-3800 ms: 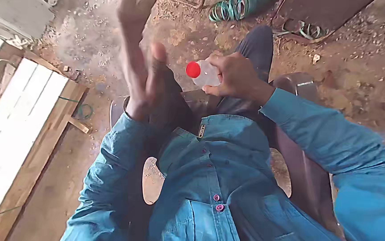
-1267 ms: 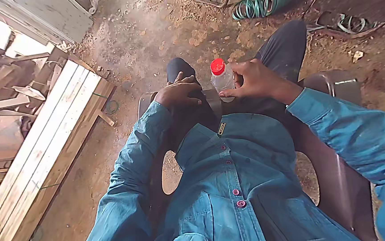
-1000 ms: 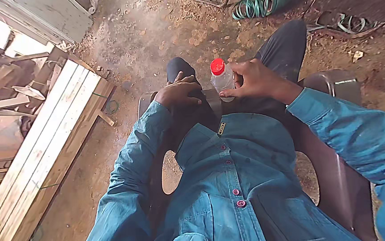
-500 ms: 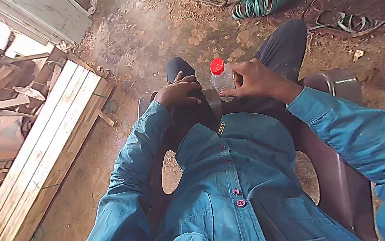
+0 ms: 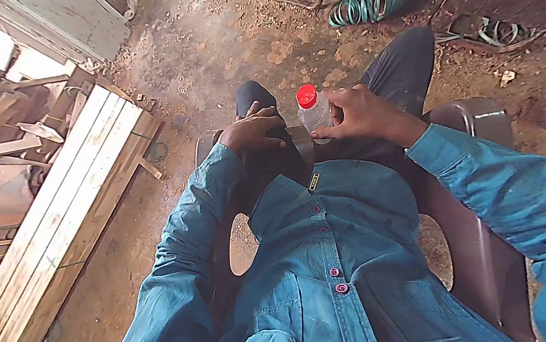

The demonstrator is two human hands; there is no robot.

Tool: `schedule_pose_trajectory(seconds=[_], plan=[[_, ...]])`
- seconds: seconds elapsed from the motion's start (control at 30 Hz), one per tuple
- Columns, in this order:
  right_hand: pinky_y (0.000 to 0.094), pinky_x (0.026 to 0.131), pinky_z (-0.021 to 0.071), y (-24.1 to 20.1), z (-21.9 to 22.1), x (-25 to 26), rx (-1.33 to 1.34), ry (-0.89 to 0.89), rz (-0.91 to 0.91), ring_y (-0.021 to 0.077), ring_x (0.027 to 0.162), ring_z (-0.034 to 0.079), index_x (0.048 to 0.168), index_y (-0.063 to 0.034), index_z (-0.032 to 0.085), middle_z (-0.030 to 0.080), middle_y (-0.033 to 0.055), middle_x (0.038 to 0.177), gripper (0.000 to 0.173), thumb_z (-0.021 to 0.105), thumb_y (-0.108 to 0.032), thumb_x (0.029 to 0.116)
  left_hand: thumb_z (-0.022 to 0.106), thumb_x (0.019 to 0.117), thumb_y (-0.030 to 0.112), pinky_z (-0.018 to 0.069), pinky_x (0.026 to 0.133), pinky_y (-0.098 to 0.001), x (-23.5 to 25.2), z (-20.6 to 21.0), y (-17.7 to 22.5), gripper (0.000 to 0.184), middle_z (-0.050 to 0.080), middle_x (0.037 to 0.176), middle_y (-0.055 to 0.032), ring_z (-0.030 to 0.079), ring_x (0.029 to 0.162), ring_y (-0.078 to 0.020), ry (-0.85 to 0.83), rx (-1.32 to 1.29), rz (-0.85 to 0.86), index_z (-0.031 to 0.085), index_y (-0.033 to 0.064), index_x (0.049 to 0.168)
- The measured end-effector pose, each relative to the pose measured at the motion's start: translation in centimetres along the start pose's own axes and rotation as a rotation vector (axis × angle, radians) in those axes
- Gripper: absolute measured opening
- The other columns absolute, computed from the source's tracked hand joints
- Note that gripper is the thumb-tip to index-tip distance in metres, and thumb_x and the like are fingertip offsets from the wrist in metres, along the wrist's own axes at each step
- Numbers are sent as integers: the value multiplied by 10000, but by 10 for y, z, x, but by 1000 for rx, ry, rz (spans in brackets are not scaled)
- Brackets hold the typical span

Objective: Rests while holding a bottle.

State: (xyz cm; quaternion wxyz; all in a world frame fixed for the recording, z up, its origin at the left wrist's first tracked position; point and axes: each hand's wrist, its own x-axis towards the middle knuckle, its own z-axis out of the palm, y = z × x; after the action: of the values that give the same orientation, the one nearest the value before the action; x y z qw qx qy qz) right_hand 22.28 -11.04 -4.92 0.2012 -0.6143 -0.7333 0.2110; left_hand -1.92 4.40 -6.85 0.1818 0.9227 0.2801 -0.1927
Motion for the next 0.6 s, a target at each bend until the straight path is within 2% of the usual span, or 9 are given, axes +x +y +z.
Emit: schedule_pose_trajectory(seconds=[0.17,0.33,0.6], plan=[[406,598,450,0,0,0,-6,2,1,161,612,535,1065,-87,635,542,11,705,555,759,-566,813,609,902,710,251,1089,-799,1,1,-1,649,311,1685,-47,141,1582,-392,2,5,5,536,393,1464],[438,612,480,1,1,0,0,13,3,188,634,577,1063,-79,646,588,37,730,555,766,-555,803,610,902,709,245,1090,-802,0,0,0,650,306,1687,-39,131,1582,-398,0,1,5,536,395,1466],[439,614,487,1,1,0,-12,15,-8,195,635,586,1062,-72,644,593,46,732,566,758,-563,805,599,908,710,258,1078,-807,0,0,0,651,303,1689,-43,138,1580,-404,-3,16,5,532,391,1471]])
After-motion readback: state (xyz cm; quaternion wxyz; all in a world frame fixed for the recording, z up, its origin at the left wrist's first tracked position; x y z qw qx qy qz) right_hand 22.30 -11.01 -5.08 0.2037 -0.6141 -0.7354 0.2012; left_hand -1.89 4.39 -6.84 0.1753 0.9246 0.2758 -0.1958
